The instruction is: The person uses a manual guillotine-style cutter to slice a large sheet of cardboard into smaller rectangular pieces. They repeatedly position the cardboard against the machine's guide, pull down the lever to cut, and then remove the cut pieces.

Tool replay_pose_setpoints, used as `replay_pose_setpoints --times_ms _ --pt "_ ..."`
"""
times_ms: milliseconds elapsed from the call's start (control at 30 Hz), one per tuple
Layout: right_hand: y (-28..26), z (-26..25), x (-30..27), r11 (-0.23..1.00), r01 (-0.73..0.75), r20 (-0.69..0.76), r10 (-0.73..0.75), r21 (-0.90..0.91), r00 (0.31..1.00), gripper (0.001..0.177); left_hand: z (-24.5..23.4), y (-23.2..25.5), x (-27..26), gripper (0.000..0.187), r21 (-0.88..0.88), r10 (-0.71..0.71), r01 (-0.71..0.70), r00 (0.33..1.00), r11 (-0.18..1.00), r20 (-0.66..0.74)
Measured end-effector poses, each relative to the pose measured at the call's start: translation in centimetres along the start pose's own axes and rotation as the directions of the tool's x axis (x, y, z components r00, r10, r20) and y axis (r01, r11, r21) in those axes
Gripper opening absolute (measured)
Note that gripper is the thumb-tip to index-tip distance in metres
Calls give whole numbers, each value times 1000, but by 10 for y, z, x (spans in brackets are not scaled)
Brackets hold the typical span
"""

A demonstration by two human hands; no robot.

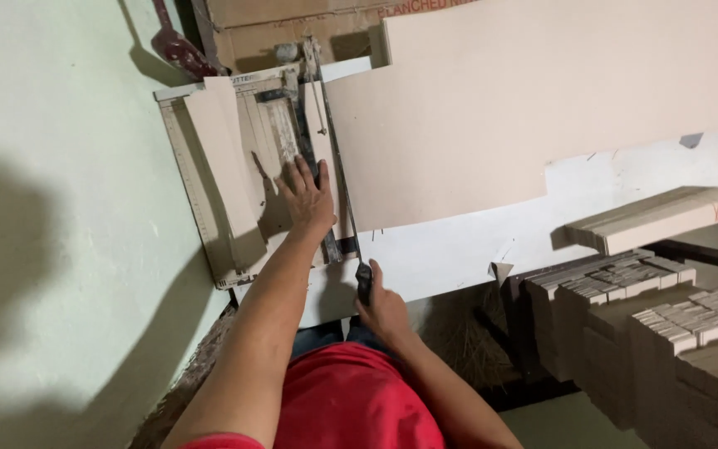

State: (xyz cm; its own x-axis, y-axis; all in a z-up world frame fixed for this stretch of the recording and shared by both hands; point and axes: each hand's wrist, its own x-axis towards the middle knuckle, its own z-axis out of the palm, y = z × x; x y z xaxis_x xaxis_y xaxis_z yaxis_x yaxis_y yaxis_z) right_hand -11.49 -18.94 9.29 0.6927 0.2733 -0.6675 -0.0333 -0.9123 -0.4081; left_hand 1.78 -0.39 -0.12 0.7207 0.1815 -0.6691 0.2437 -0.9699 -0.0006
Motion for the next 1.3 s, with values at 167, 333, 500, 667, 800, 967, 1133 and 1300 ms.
replay_pose_setpoints --times_ms 167,333,500,667,800,967,1133,1300 --pt "-48 -123 -65 845 -166 220 60 508 974 89 -58 -7 -49 78 -76 234 -226 963 971 136" --pt "34 -63 20 686 -247 141 208 684 968 70 98 -45 0 11 483 768 -609 586 629 -259" --pt "100 -40 97 179 -206 105 452 962 886 105 25 -115 -52 11 471 780 -638 373 609 -503" --pt "132 -38 110 -153 -44 100 382 987 919 35 -38 -155 -70 20 294 501 -485 865 823 25" --pt "124 -26 81 -10 -105 100 402 994 910 34 -27 -139 -62 23 297 563 -507 813 809 -144" --pt "92 -22 83 272 -243 124 391 931 912 44 -70 -58 -67 75 -128 291 -295 956 947 -51" --pt "83 -36 94 281 -254 136 380 925 915 43 -48 -5 -39 105 -167 129 -115 989 979 77" --pt "92 -39 100 464 -359 200 358 810 912 54 -51 8 -38 97 25 -5 1 988 1000 151"
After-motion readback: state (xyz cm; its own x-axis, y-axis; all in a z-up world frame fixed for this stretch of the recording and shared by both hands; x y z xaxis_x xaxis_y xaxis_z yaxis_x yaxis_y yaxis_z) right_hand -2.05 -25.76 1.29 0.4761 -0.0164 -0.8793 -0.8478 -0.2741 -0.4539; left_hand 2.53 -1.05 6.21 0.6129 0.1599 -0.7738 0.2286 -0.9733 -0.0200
